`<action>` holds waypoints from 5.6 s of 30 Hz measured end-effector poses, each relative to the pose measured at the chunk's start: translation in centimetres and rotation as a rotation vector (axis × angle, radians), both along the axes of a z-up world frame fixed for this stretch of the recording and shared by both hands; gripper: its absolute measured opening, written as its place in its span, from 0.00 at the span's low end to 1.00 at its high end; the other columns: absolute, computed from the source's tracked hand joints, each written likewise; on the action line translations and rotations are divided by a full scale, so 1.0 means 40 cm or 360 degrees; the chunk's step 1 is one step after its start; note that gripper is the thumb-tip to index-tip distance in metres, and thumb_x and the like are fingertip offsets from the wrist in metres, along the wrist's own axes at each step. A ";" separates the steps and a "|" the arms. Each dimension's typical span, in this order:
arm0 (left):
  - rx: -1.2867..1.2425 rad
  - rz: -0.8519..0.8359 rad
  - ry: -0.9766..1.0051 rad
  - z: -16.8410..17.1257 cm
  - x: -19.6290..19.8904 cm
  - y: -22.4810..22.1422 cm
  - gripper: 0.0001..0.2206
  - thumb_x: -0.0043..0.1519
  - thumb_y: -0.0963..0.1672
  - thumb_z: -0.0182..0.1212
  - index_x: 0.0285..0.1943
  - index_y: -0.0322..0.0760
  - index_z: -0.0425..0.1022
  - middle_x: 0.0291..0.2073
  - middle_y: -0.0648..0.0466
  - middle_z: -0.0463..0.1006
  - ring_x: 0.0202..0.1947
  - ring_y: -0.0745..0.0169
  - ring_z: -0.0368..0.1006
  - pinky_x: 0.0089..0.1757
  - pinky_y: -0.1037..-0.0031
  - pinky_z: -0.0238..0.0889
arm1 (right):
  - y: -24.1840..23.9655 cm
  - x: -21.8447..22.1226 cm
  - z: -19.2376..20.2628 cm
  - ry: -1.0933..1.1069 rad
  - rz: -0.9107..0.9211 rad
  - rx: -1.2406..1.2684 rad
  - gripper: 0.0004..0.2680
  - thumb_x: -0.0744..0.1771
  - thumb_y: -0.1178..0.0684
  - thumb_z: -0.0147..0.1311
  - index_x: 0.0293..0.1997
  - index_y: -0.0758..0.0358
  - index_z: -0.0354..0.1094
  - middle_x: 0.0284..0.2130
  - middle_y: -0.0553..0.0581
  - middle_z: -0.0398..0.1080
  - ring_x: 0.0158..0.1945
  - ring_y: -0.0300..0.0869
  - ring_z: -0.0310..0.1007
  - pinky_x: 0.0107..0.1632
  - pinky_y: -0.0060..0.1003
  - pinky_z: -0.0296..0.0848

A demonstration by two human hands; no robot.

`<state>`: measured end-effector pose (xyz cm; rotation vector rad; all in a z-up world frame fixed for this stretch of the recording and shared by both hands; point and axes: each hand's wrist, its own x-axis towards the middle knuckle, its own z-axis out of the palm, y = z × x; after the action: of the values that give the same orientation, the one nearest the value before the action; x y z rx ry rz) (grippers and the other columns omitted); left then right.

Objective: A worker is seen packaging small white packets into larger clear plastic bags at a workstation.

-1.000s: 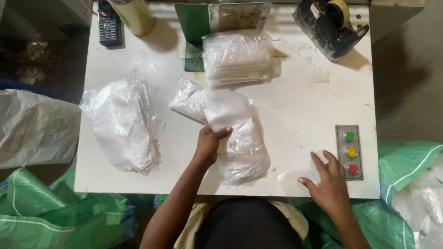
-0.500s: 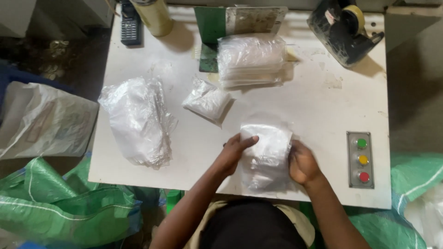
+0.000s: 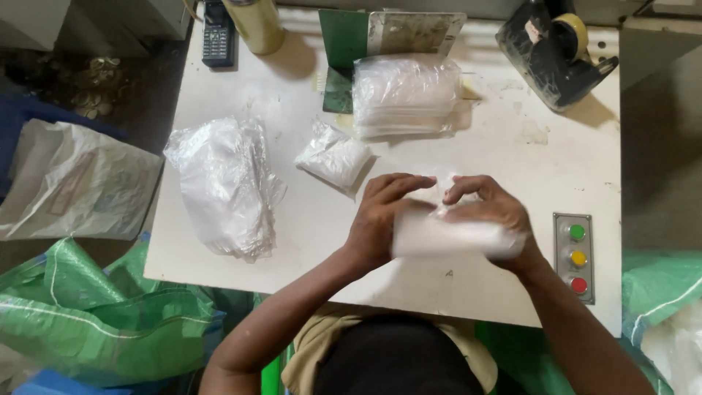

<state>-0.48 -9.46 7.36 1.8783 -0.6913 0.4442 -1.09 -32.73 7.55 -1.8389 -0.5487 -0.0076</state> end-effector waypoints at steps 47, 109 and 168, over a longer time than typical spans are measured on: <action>-0.1609 0.0103 0.1789 -0.211 -0.138 -0.026 0.09 0.57 0.41 0.72 0.43 0.37 0.78 0.33 0.56 0.81 0.36 0.63 0.77 0.36 0.73 0.71 | 0.273 -0.167 -0.087 0.1263 -0.0858 0.0993 0.27 0.63 0.64 0.55 0.73 0.63 0.55 0.60 0.65 0.68 0.63 0.51 0.69 0.62 0.44 0.72; -0.1262 0.0261 0.1907 -0.262 -0.070 -0.080 0.04 0.54 0.33 0.63 0.34 0.25 0.72 0.20 0.43 0.72 0.16 0.57 0.73 0.20 0.72 0.73 | 0.066 -0.176 -0.112 0.1057 -0.0804 0.1215 0.09 0.59 0.71 0.54 0.41 0.78 0.69 0.30 0.79 0.73 0.15 0.68 0.75 0.14 0.58 0.79; -0.1018 0.0418 0.1852 -0.244 -0.068 0.031 0.07 0.54 0.35 0.71 0.37 0.24 0.77 0.25 0.45 0.76 0.23 0.60 0.75 0.24 0.75 0.72 | 0.072 -0.148 -0.148 0.1111 -0.0718 0.0892 0.11 0.64 0.65 0.57 0.52 0.70 0.69 0.45 0.67 0.77 0.33 0.50 0.79 0.20 0.47 0.82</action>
<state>-3.18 -8.23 -2.39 1.2835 0.4442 -0.2798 -7.00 -29.85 1.61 -1.2602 0.3379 0.1565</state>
